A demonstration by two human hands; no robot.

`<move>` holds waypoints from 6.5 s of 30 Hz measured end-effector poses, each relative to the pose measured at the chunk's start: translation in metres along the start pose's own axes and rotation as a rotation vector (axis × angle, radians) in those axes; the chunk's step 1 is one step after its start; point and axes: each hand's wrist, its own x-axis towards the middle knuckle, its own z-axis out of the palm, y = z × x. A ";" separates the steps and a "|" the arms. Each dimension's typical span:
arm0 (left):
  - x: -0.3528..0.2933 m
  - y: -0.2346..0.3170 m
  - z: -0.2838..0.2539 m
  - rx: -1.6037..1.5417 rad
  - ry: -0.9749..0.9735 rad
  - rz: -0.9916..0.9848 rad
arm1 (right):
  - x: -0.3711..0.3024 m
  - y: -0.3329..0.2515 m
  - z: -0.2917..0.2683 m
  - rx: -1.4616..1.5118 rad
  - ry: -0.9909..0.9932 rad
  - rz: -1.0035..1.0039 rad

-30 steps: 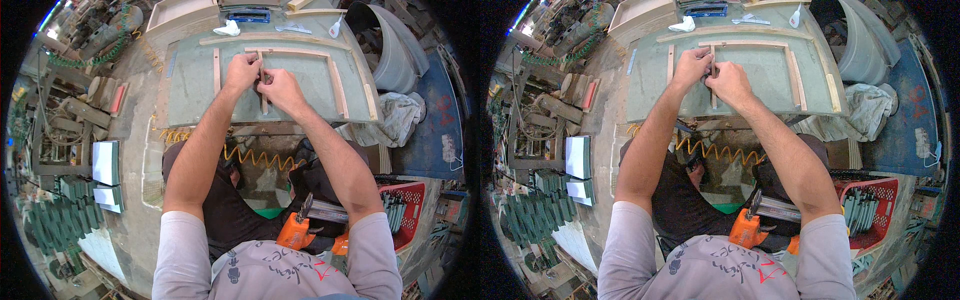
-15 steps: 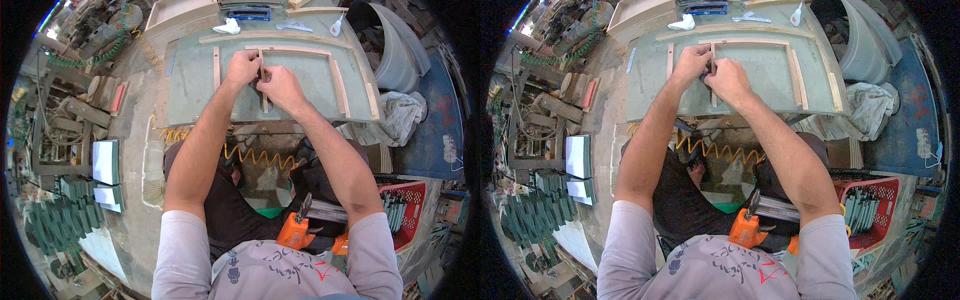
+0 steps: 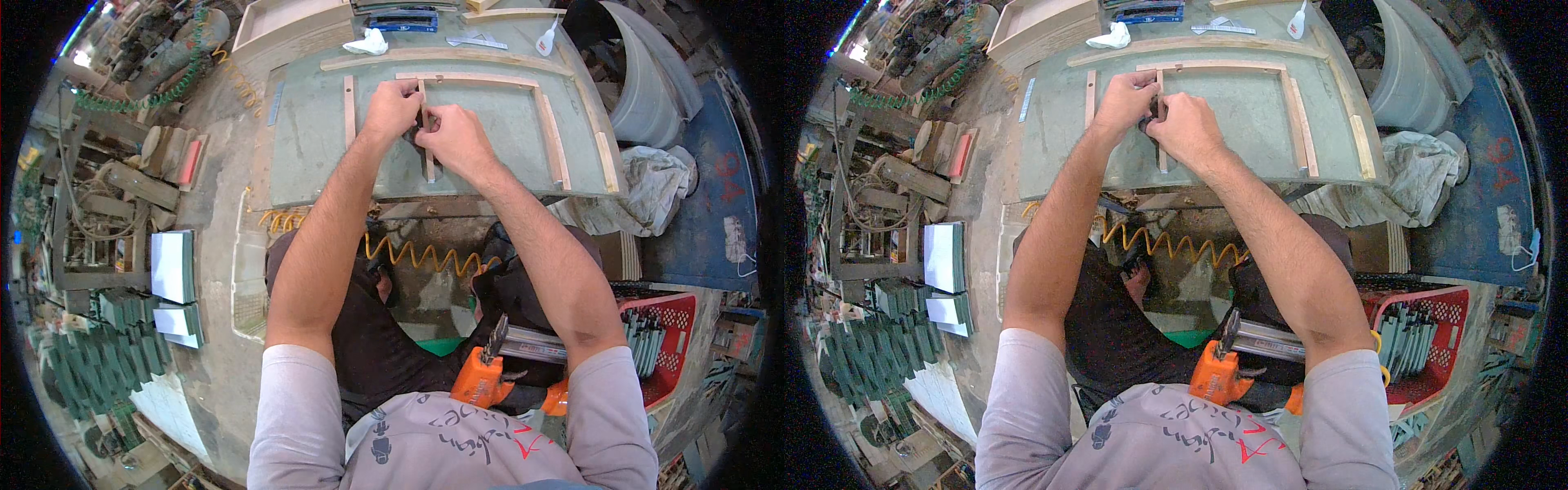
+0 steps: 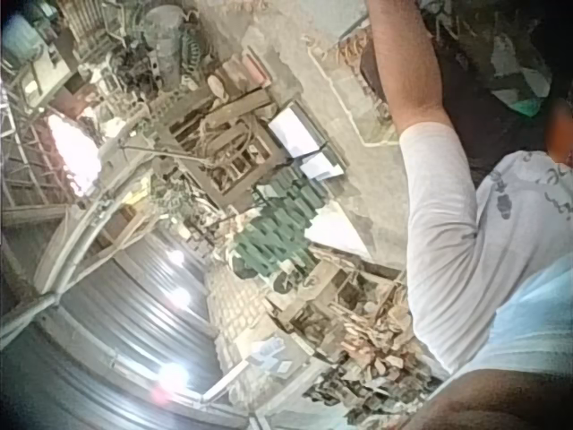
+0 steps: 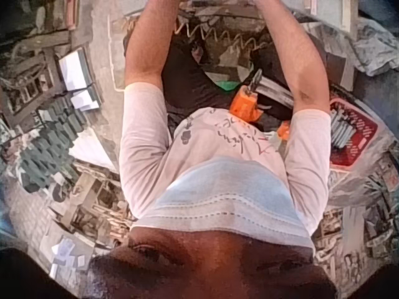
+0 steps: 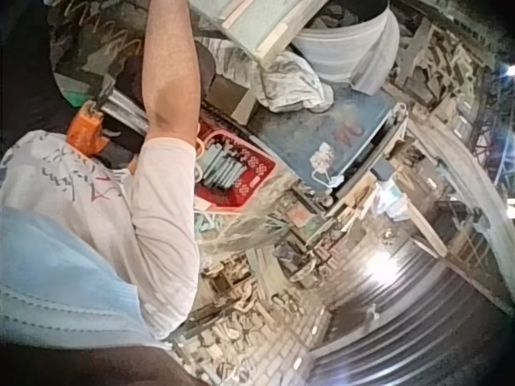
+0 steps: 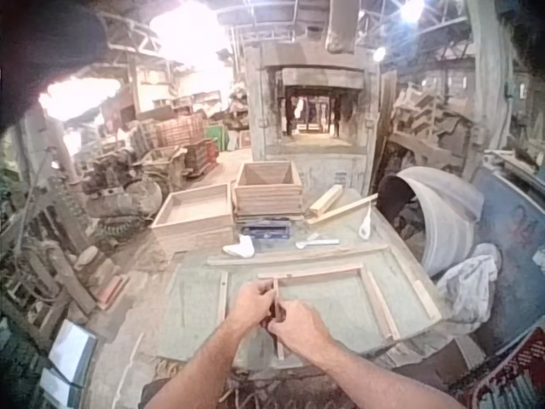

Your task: Assembling a small rectangular wooden frame using glue and a pneumatic nail gun.

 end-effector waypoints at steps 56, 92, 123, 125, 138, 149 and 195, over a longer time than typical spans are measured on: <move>0.001 0.006 0.000 -0.032 -0.009 -0.001 | 0.024 0.062 -0.023 -0.554 0.360 -0.032; 0.024 -0.023 0.011 0.036 0.043 0.073 | 0.003 0.010 -0.015 0.015 -0.089 0.096; -0.012 -0.010 -0.033 0.397 0.407 0.214 | 0.008 0.038 -0.016 0.056 0.037 0.065; -0.028 -0.016 -0.053 0.618 0.503 0.275 | 0.009 0.032 -0.019 0.133 0.013 0.078; -0.118 0.053 -0.066 0.156 -0.216 0.159 | -0.035 0.001 -0.076 0.930 -0.242 0.166; -0.141 0.036 -0.034 -0.164 -0.434 0.082 | -0.097 0.062 -0.144 0.950 -0.208 0.142; -0.152 -0.034 0.041 -0.142 0.394 0.136 | -0.131 0.099 -0.123 -0.089 0.216 0.005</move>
